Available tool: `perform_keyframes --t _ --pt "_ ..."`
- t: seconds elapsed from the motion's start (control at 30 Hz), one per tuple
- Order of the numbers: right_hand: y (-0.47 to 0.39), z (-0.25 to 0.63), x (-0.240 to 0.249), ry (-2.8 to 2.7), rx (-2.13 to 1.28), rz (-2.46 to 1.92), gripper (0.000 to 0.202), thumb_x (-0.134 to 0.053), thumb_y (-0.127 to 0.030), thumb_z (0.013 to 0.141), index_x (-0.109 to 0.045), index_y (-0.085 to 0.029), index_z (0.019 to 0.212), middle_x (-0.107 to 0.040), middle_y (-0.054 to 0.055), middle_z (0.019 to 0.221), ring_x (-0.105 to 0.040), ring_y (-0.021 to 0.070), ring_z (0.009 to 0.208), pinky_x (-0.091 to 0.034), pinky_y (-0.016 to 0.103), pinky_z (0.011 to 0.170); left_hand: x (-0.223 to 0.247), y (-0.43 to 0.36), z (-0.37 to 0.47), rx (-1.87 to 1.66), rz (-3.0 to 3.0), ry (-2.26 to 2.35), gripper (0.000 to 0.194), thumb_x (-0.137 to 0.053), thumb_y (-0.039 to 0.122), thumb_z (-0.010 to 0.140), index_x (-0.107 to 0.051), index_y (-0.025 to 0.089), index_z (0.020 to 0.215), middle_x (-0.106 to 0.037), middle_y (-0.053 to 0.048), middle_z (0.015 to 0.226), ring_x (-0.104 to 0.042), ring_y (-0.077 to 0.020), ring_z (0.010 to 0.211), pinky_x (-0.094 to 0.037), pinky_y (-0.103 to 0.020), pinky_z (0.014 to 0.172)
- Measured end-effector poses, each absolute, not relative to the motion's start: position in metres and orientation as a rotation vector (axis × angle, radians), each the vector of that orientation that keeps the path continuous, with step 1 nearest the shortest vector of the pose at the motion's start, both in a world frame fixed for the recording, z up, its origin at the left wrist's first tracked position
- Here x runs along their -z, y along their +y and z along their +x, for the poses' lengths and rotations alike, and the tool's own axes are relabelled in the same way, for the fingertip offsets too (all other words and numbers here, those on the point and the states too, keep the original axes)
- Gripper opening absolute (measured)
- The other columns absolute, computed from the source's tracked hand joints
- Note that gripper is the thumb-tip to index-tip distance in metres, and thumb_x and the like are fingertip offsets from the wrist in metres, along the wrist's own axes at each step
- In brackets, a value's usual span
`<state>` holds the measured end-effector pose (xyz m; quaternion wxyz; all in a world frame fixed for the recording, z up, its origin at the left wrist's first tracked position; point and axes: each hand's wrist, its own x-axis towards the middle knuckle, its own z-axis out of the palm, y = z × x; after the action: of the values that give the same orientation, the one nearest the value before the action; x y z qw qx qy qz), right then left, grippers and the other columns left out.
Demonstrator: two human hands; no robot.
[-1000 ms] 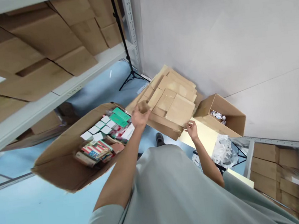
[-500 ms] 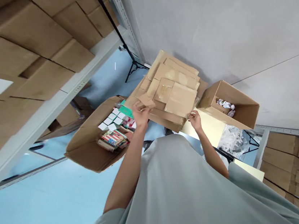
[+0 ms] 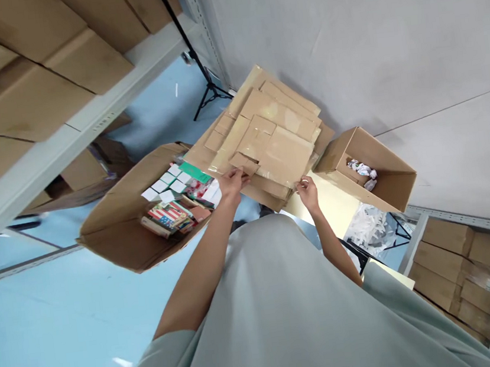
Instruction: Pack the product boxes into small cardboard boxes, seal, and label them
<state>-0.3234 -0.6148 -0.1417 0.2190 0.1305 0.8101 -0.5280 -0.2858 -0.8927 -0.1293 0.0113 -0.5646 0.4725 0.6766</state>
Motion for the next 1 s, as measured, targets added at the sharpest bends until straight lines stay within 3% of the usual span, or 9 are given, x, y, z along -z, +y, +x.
perform_keyframes --t 0.1,0.23,0.33,0.47,0.63,1.0 --pt "-0.616 -0.326 0.135 2.295 1.383 0.366 0.032 -0.077 -0.042 0.094 -0.061 -0.029 0.119 -0.081 0.000 0.102 -0.080 0.0216 0.091 -0.067 0.033 0.084 0.129 -0.892 -0.287 -2.113 -1.738 1.480 0.019 -0.075 0.031 0.109 -0.073 0.015 0.100 -0.083 -0.011 0.093 -0.082 -0.0193 0.087 -0.070 -0.031 0.089" --pt "-0.619 -0.327 0.118 2.532 1.249 0.265 0.024 -0.073 -0.037 0.098 -0.065 -0.025 0.117 -0.079 0.010 0.121 -0.075 0.0215 0.095 -0.066 0.036 0.095 0.125 -0.898 -0.274 -2.067 -1.581 1.575 0.026 -0.086 0.038 0.102 -0.078 0.015 0.094 -0.084 -0.012 0.091 -0.081 -0.0229 0.083 -0.070 -0.034 0.084" --pt "-0.628 -0.328 0.101 2.704 1.168 0.087 0.024 -0.069 -0.039 0.102 -0.066 -0.023 0.118 -0.074 0.016 0.131 -0.073 0.0226 0.099 -0.066 0.038 0.095 0.118 -0.907 -0.248 -2.094 -1.466 1.644 0.019 -0.086 0.033 0.099 -0.081 0.016 0.093 -0.085 -0.009 0.092 -0.082 -0.0241 0.084 -0.069 -0.035 0.082" --pt "-0.665 -0.324 0.083 2.745 1.197 -0.269 0.027 -0.065 -0.044 0.103 -0.068 -0.022 0.118 -0.073 0.013 0.120 -0.073 0.0237 0.098 -0.066 0.038 0.088 0.114 -0.927 -0.192 -2.137 -1.448 1.710 0.009 -0.082 0.025 0.098 -0.085 0.017 0.099 -0.086 -0.009 0.099 -0.083 -0.0243 0.082 -0.068 -0.037 0.084" --pt "-0.749 -0.289 0.072 2.586 1.204 -0.571 0.029 -0.063 -0.048 0.107 -0.071 -0.023 0.119 -0.079 0.010 0.115 -0.074 0.0216 0.094 -0.065 0.035 0.086 0.123 -0.966 -0.102 -2.185 -1.601 1.648 0.006 -0.082 0.024 0.095 -0.083 0.018 0.097 -0.087 -0.009 0.103 -0.081 -0.0207 0.082 -0.065 -0.031 0.083" --pt "-0.953 -0.122 0.096 2.217 0.942 -0.872 0.033 -0.062 -0.055 0.112 -0.072 -0.025 0.120 -0.083 0.011 0.120 -0.078 0.0221 0.096 -0.067 0.035 0.089 0.159 -1.057 0.114 -2.282 -1.931 1.322 0.014 -0.085 0.028 0.092 -0.083 0.020 0.103 -0.088 -0.010 0.106 -0.082 -0.0266 0.103 -0.063 -0.039 0.107"
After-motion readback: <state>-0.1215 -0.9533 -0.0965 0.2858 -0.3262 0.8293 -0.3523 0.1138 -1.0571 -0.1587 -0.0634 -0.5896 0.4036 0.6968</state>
